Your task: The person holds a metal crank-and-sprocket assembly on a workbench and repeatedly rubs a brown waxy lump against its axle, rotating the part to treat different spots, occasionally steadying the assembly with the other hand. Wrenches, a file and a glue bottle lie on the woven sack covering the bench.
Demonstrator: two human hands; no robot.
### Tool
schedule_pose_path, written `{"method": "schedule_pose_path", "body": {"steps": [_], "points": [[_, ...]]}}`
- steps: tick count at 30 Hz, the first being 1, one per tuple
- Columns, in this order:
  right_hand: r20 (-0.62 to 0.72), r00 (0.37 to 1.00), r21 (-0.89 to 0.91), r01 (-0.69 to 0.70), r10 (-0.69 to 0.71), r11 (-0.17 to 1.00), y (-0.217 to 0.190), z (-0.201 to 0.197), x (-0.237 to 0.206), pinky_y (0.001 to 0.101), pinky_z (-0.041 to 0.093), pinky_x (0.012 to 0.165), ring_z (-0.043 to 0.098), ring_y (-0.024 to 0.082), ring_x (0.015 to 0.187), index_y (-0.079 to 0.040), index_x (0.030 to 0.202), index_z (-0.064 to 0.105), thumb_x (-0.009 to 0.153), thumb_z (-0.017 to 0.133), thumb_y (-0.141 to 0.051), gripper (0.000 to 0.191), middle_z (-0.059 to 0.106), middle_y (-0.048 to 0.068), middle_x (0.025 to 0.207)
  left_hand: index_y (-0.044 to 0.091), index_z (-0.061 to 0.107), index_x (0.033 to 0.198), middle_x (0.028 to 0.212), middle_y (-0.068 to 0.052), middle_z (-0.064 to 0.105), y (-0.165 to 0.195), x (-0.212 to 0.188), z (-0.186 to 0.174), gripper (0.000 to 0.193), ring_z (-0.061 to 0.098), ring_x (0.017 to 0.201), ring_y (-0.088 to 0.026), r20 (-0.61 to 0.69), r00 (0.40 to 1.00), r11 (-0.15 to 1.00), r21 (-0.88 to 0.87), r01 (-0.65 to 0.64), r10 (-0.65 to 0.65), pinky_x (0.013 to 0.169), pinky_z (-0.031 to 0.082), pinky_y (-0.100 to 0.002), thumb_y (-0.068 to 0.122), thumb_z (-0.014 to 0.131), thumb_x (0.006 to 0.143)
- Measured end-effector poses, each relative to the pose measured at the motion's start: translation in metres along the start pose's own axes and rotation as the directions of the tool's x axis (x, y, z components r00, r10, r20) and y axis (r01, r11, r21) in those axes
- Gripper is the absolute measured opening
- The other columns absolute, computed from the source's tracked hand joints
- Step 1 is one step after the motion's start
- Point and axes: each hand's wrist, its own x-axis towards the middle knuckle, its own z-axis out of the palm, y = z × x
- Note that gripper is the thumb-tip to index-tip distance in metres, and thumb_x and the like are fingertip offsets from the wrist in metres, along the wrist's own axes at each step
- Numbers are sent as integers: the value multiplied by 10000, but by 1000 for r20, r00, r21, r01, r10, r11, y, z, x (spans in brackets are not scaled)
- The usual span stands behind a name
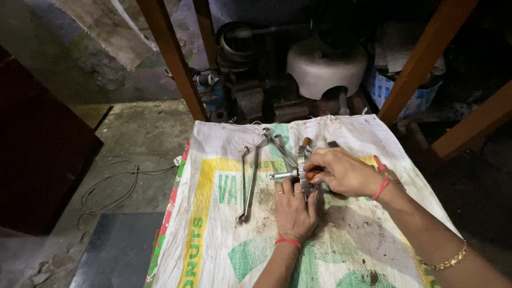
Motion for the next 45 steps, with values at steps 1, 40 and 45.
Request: {"method": "schedule_pose_path", "body": {"steps": [1, 40, 45], "points": [[20, 999, 25, 25, -25, 999, 0, 1, 1, 366, 566, 845, 722, 258, 932, -5, 1056, 732, 810, 738, -83, 259, 726, 112, 993, -64, 591, 1100, 1259, -293, 521, -1, 0, 0, 395, 482, 1165, -475, 1, 1000, 1000, -9, 0, 0, 1017, 393, -551, 312, 607, 979], [-6, 998, -224, -57, 57, 973, 18, 13, -8, 430, 535, 806, 696, 353, 871, -20, 905, 660, 700, 739, -51, 222, 717, 144, 890, -55, 589, 1087, 1219, -272, 533, -3, -2, 2, 393, 495, 1125, -456, -13, 1000, 1000, 10, -15, 15, 993, 403, -545, 328, 587, 1000], [277, 937, 115, -251, 212, 961, 15, -10, 10, 345, 599, 775, 753, 190, 862, -21, 969, 674, 802, 762, -41, 190, 756, 74, 922, -71, 576, 1086, 1224, -291, 517, -2, 0, 1, 398, 490, 1128, -457, 19, 1000, 1000, 2, 2, -2, 995, 407, -546, 321, 576, 1019]]}}
